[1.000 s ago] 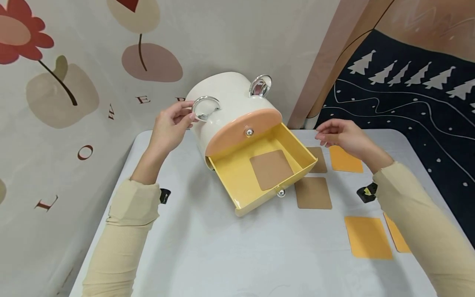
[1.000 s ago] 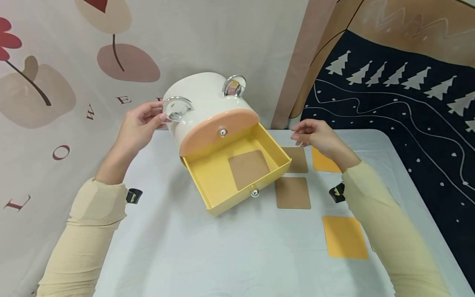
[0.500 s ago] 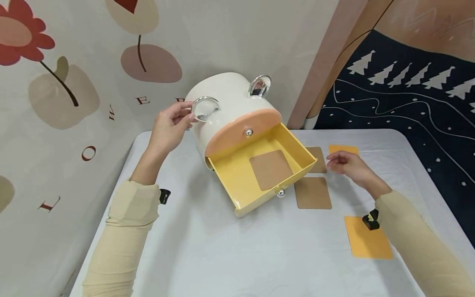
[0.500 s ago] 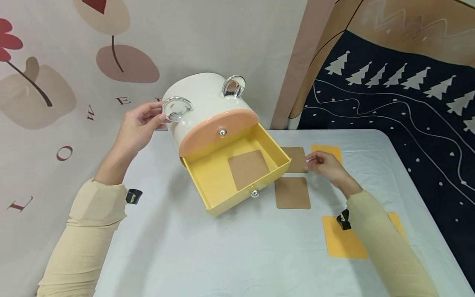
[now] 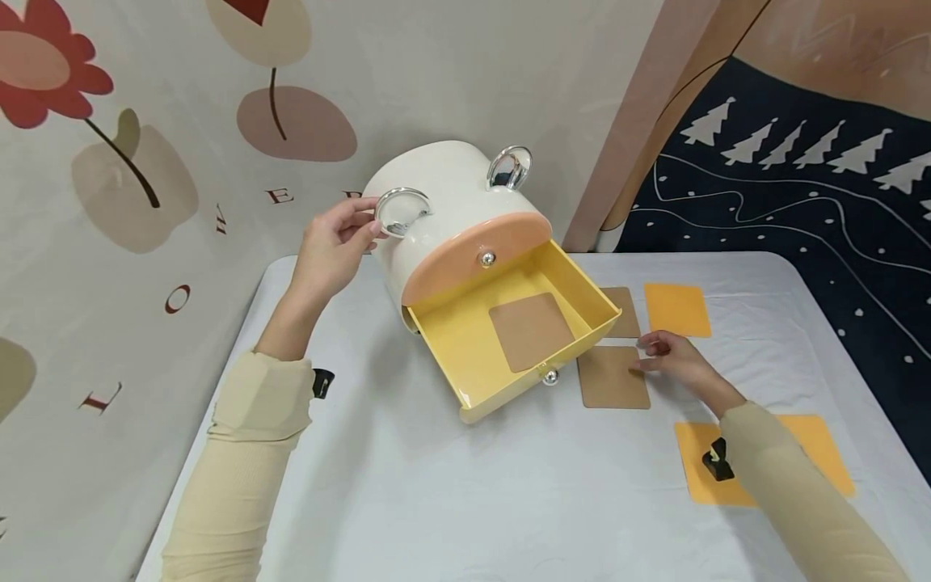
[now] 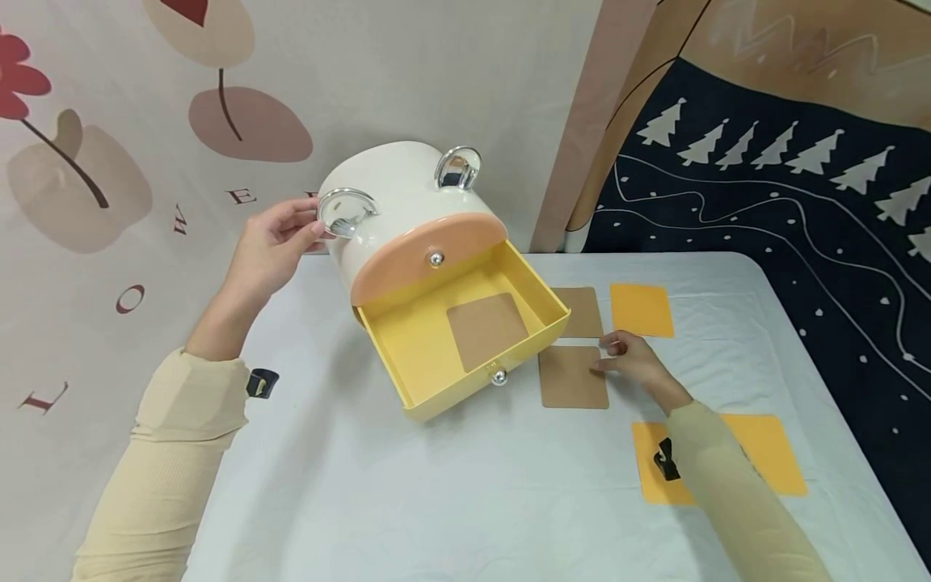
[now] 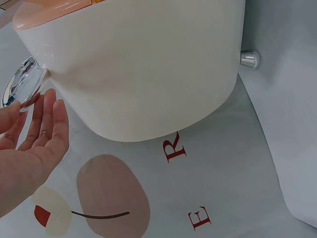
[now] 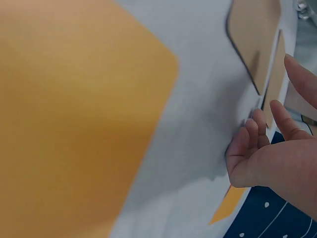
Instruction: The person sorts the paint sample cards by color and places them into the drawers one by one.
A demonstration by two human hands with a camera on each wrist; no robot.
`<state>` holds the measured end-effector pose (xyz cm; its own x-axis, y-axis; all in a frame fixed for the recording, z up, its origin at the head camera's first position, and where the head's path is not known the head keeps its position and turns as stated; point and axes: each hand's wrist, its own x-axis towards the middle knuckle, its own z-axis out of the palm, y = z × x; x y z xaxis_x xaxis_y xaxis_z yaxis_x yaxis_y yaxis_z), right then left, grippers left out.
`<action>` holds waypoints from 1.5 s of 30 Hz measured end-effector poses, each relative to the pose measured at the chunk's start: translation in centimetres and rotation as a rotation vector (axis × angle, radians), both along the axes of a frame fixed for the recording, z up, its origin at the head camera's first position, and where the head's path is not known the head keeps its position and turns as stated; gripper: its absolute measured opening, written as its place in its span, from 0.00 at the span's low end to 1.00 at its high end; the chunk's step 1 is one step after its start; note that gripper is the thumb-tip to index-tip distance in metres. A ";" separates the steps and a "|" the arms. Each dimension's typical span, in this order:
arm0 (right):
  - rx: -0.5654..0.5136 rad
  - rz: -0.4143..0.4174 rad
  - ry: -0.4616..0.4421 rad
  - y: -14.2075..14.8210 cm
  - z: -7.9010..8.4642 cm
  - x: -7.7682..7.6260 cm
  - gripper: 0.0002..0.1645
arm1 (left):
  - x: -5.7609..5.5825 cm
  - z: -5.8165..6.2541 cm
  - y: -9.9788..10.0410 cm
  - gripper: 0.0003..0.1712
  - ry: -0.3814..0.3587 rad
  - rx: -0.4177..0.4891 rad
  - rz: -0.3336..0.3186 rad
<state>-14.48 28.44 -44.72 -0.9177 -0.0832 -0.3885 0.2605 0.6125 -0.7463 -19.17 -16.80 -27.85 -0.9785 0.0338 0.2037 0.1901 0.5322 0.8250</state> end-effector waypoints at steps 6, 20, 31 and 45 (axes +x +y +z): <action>0.054 0.017 0.005 -0.2 -0.9 0.0 0.34 | 0.0 0.0 0.0 0.18 -0.005 0.015 -0.004; 0.101 0.042 0.102 -0.9 -1.2 0.2 0.28 | 0.0 0.2 0.1 0.18 -0.024 0.012 0.004; -0.082 0.012 0.044 0.0 0.2 0.5 0.15 | 0.0 0.1 0.1 0.18 -0.024 0.003 0.009; -0.180 -0.092 0.091 2.2 2.6 -0.6 0.15 | 0.1 0.2 0.1 0.18 -0.015 0.005 0.003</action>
<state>-15.06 30.63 -42.16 -0.9553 -0.0578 -0.2900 0.2357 0.4437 -0.8646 -19.04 -16.73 -27.63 -0.9814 0.0301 0.1894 0.1765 0.5286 0.8304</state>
